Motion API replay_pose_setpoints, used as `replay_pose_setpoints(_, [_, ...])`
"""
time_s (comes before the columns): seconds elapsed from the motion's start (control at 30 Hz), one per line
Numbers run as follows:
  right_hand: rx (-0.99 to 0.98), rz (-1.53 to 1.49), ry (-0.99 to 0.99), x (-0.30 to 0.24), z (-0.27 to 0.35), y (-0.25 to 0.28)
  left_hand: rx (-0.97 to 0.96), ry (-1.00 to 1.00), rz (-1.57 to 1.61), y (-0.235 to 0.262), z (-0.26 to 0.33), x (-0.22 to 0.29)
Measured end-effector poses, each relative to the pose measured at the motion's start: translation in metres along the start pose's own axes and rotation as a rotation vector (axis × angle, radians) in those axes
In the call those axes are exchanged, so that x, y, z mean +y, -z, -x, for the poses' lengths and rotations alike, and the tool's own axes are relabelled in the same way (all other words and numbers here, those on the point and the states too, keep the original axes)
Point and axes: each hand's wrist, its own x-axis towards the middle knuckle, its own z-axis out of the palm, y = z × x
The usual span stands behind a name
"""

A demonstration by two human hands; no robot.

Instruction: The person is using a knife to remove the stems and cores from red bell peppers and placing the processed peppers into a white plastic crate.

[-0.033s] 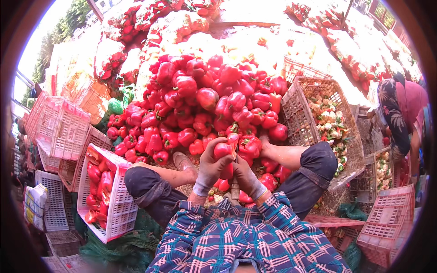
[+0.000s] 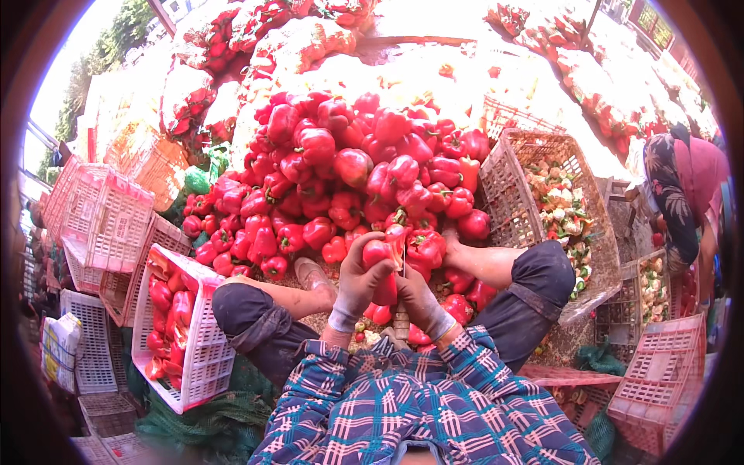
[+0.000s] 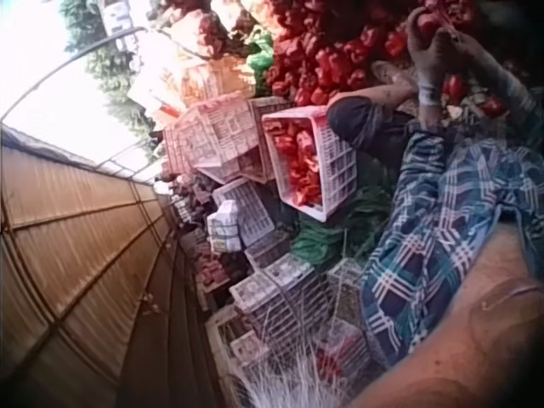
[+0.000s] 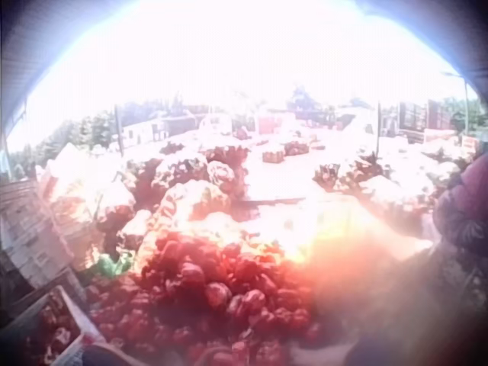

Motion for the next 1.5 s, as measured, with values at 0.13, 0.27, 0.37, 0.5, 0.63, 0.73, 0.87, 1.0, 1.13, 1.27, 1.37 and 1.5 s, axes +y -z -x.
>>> replay_pose_setpoints(0.13, [0.022,-0.108,-0.011,-0.003,0.006,0.002,0.119,0.063,0.338,0.002,-0.005,-0.013])
replay_pose_setpoints(0.27, [-0.035,0.067,-0.010,-0.037,0.026,-0.007,0.232,0.208,0.775,0.004,-0.009,-0.016])
replay_pose_setpoints(0.37, [-0.108,0.280,-0.183,-0.065,0.048,0.012,-0.193,-0.116,0.843,0.071,-0.027,0.032])
replay_pose_setpoints(0.5, [0.357,0.394,0.273,-0.135,0.068,0.034,0.210,-0.391,0.783,0.157,-0.002,0.158])
replay_pose_setpoints(0.63, [0.887,0.718,0.673,-0.207,0.067,0.096,0.849,-0.701,-0.416,0.273,0.072,0.245])
replay_pose_setpoints(0.73, [1.124,1.307,0.537,-0.247,0.067,0.149,1.115,-0.598,-0.249,0.365,0.124,0.284])
replay_pose_setpoints(0.87, [0.989,1.907,0.312,-0.251,0.035,0.153,1.157,-0.137,-1.642,0.510,0.226,0.207])
replay_pose_setpoints(1.0, [0.205,1.781,0.466,-0.152,-0.012,0.076,1.197,0.404,-1.266,0.536,0.239,0.088])
replay_pose_setpoints(1.13, [-0.248,2.417,0.369,0.005,-0.067,0.094,1.119,0.262,-1.717,0.430,0.193,0.036])
replay_pose_setpoints(1.27, [-0.149,2.259,0.357,0.055,-0.109,0.129,1.173,0.045,-1.600,0.371,0.206,0.022])
replay_pose_setpoints(1.37, [-0.035,1.940,0.265,0.030,-0.097,0.131,1.046,0.107,-1.360,0.321,0.208,-0.008])
replay_pose_setpoints(1.5, [0.247,0.924,0.091,-0.007,-0.111,0.106,1.090,0.353,-0.944,0.297,0.229,-0.068])
